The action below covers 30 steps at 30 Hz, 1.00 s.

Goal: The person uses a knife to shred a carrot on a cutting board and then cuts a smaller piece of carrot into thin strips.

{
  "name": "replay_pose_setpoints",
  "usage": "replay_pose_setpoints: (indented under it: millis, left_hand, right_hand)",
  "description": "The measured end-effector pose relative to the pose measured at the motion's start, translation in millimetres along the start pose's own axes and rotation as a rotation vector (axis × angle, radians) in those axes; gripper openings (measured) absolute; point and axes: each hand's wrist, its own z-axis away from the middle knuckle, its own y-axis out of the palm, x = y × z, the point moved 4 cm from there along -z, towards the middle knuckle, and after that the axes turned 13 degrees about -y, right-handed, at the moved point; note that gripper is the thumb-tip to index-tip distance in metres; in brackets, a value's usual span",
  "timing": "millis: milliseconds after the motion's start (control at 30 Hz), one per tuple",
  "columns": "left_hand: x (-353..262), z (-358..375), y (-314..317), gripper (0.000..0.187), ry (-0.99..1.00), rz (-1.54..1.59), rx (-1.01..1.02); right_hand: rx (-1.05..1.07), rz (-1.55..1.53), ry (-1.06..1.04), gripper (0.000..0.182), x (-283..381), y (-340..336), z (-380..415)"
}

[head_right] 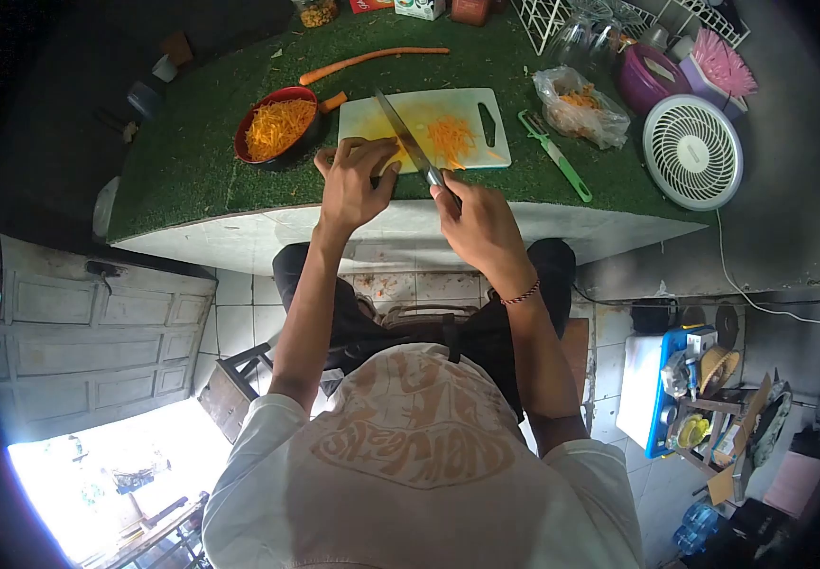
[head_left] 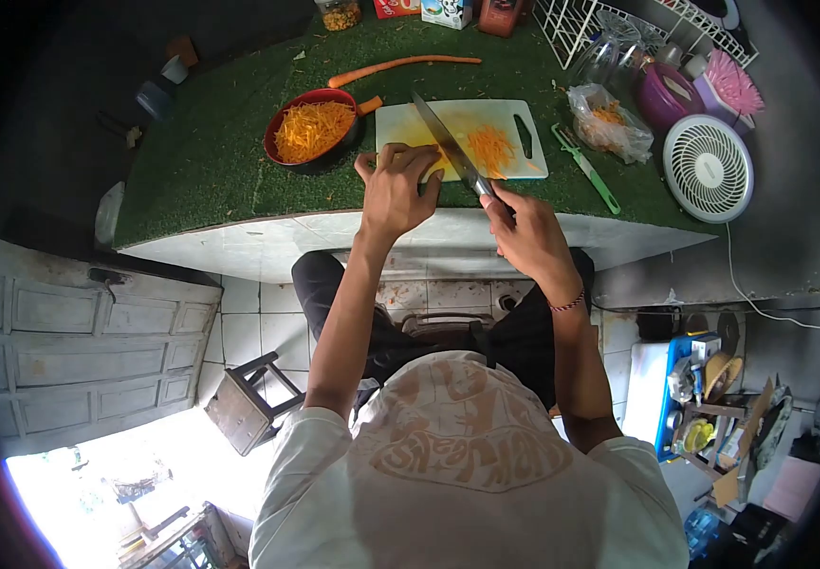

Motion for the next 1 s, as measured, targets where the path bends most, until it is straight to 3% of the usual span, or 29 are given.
replay_pose_setpoints:
  millis: [567,1000]
  left_hand:
    - [-3.3,3.4,-4.6,0.021,0.073,-0.014,-0.037]
    - [-2.5,1.5,-4.5,0.023,0.066,0.022,-0.021]
  right_hand:
    - [0.008,0.04,0.082,0.022,17.2,2.3,3.7]
    - [-0.03,0.455,-0.133,0.018,26.7,28.1,-20.4]
